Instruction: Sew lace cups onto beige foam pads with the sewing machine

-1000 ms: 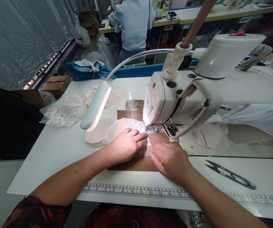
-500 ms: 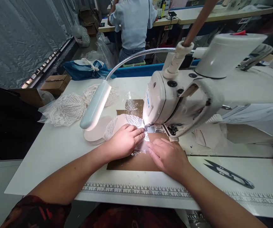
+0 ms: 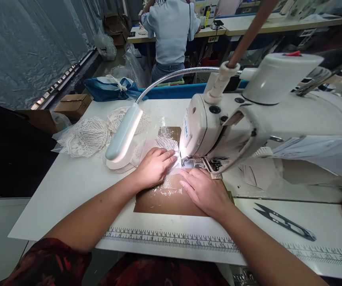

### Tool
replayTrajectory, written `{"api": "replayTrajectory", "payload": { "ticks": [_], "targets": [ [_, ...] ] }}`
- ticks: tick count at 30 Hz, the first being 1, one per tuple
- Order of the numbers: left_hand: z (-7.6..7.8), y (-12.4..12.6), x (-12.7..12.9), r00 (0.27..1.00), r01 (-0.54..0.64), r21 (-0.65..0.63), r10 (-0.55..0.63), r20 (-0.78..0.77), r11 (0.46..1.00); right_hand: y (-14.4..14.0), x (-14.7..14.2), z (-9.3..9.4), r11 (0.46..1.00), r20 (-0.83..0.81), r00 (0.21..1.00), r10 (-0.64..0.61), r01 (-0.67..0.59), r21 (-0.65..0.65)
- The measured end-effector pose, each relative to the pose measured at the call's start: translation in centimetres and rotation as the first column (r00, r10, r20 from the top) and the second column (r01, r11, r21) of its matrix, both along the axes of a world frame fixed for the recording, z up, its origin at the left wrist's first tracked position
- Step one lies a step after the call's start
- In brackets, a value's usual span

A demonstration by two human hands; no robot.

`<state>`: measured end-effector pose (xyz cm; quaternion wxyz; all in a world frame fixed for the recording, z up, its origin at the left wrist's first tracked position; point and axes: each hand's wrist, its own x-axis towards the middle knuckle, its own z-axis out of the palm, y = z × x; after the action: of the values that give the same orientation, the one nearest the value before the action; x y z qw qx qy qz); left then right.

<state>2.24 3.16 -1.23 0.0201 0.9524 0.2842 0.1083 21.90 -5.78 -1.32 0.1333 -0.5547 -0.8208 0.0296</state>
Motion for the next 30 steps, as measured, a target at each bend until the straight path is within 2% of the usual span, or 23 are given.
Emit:
{"api": "replayTrajectory", "payload": {
  "ticks": [5,10,15,18,19,21,23,25,27,30],
  "targets": [
    [0.1,-0.2,-0.4,0.994,-0.056,-0.048,0.06,0.086,0.997,0.1,0.1,-0.4,1.0,0.028,1.0,-0.01,0.009,0.024],
    [-0.1,-0.5,-0.6,0.98,-0.073,-0.055,0.082,0.181,0.996,0.1,-0.1,-0.1,1.0,0.041,0.999,0.02,-0.02,-0.017],
    [-0.2,0.0,-1.1,0.962,-0.122,-0.117,0.147,0.232,0.986,-1.4,0.7,2.7,0.995,0.006,0.999,0.048,-0.047,-0.084],
    [0.5,-0.7,-1.8,0.961,-0.118,-0.156,0.152,0.232,0.981,-3.8,3.1,4.2,0.991,0.044,0.998,0.036,-0.03,-0.129],
    [0.9,-1.4,-2.1,0.967,-0.083,-0.179,0.123,0.225,0.98,-4.7,4.4,4.3,0.993,0.053,0.998,0.017,-0.011,-0.118],
    [1.8,-3.5,-2.4,0.978,0.074,-0.249,-0.022,0.206,0.966,-6.4,7.3,4.0,0.997,0.098,0.995,-0.025,0.032,-0.072],
    [2.8,-5.9,-2.5,0.949,0.298,-0.332,-0.241,0.202,0.895,-7.9,10.2,2.9,0.993,0.16,0.98,-0.117,0.119,-0.004],
    [3.7,-7.9,-2.6,0.916,0.398,-0.386,-0.336,0.22,0.833,-9.1,12.3,1.7,0.981,0.239,0.952,-0.193,0.194,0.02],
    [4.2,-8.9,-2.9,0.924,0.364,-0.423,-0.264,0.276,0.83,-9.9,13.6,0.7,0.974,0.282,0.933,-0.222,0.228,0.013],
    [4.3,-8.1,-3.7,0.93,0.173,-0.456,0.007,0.367,0.873,-10.6,14.3,-0.3,0.981,0.304,0.933,-0.191,0.188,0.04]
  ]
}}
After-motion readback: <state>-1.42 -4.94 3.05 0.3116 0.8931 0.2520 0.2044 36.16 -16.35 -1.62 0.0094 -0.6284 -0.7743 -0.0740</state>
